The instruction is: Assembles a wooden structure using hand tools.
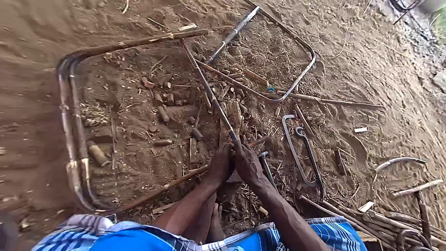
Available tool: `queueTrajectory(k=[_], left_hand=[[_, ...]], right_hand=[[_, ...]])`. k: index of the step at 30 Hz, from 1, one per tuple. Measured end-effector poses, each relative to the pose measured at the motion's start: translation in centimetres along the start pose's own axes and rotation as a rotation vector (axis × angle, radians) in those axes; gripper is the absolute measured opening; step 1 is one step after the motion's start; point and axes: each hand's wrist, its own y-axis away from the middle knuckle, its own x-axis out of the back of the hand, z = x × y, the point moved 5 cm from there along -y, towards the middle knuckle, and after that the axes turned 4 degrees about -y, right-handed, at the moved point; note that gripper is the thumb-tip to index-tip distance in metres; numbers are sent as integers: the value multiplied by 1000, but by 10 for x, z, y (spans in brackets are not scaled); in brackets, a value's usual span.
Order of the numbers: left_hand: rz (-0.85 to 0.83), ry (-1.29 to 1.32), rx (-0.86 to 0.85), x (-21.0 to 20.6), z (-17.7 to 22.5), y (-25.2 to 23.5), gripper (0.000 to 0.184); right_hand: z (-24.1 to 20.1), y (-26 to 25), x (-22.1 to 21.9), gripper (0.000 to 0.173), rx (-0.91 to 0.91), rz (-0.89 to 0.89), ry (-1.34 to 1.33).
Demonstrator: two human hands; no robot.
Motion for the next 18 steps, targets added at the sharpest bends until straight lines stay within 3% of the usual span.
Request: queueTrajectory(k=[2,6,9,12,14,17,18], left_hand=[[56,60,88,0,-3,-5,13],[164,93,-30,-13,-16,-2,14],[167,95,-56,-14,-16,0,14],[167,90,-71,-12,-17,0,14],[167,84,-76,-14,-19,1,15],[178,83,-104,-17,-15,-1,14],[180,84,-109,-16,-14,-2,14]], right_hand=[[1,0,-4,38,-21,38,-23],[14,12,0,38,-49,114,-138],[40,34,19,38,-316,60,-103],[109,92,12,60,-688,-210,130],[140,137,-7,67,-772,-377,215],[147,166,-19,37,-760,-300,245],[147,168,-19,35,-769,-252,241]])
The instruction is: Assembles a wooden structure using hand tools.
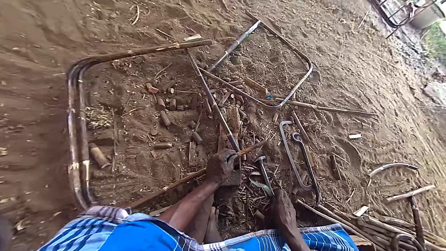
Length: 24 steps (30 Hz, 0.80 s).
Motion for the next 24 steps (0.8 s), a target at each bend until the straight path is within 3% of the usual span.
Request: queueTrajectory(k=[3,6,9,13,18,20,24], left_hand=[[12,-2,-4,4,-4,0,13],[10,-12,-10,4,0,2,12],[-3,-24,8,5,6,4,15],[-101,-31,72,5,-4,3,20],[-57,-11,24,0,-3,4,16],[-40,-7,23,2,-2,4,15],[-34,-12,16,4,2,4,14]], right_hand=[[4,-4,-8,49,-4,-37,-22],[13,-2,-4,46,-44,-38,-35],[23,8,18,47,-127,-16,-238],[12,22,18,38,257,-29,-728],[-19,42,36,56,427,-351,-980],[-28,44,38,65,540,-287,-955],[-44,42,34,57,547,-15,-736]])
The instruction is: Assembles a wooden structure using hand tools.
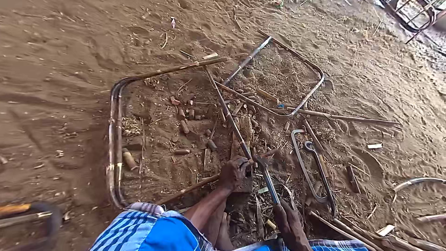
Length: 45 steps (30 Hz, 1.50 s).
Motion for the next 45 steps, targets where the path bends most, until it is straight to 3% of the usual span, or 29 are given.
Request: queueTrajectory(k=[3,5,8,11,15,21,24,26,28,34,37,45], left_hand=[[-7,-12,-10,-1,0,1,13],[4,-10,-27,-2,0,0,14],[-49,-86,-50,2,1,2,20],[-252,-410,13,7,-9,14,49],[-362,-671,61,14,-22,29,29],[-523,-640,167,17,-18,25,36],[-313,-467,0,22,-5,19,47],[-141,-196,-121,17,2,10,37],[-52,-8,-132,5,0,-2,23],[55,-33,-195,-5,-3,-2,13],[9,-39,-70,-2,-4,-8,14],[28,-124,-154,-5,-3,-5,13]], right_hand=[[0,-11,-5,53,-221,-92,199],[0,-10,-3,54,-261,-91,163],[-1,5,-5,52,-85,-11,-203],[12,13,-7,52,-49,-16,-469],[25,9,-6,54,-199,-10,-302],[32,-2,-6,60,-311,-101,-106],[28,-4,-2,59,-284,-83,-141],[29,-2,-1,57,-258,-54,-168],[29,-3,-4,55,-248,-41,-196],[34,0,-11,53,-260,-37,-153],[35,2,-16,55,-276,-46,-184],[19,-2,-14,57,-242,-68,-114]])
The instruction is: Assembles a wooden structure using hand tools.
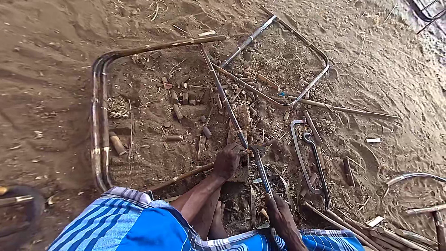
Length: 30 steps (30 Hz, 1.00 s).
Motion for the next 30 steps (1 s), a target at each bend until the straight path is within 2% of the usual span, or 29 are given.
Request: queueTrajectory(k=[3,7,10,12,13,16,17,18,20,26,30], left_hand=[[17,5,-1,3,4,0,12],[18,0,-44,0,1,3,14],[41,-15,-68,-2,0,2,16],[30,-10,-60,-1,4,4,15],[5,-38,-43,3,4,5,18],[-195,-318,113,17,-3,16,51],[-314,-405,204,19,-7,25,49],[-407,-471,274,20,-12,35,40],[-485,-514,321,20,-14,42,28],[-410,-517,220,20,-13,47,20],[-402,-517,209,18,-12,44,18]], right_hand=[[-6,-1,-4,57,23,1,59],[-9,-4,-7,56,-110,-41,201],[-12,-3,-7,56,-77,2,251],[-10,-2,-5,56,-149,-23,208],[-10,-3,-5,55,-132,-7,164],[-13,4,5,55,22,56,42],[-10,8,7,54,56,66,2],[-6,10,8,55,68,72,-23],[2,6,6,53,54,78,-35],[4,-1,-3,56,103,45,-52],[5,-2,-2,55,40,36,-3]])
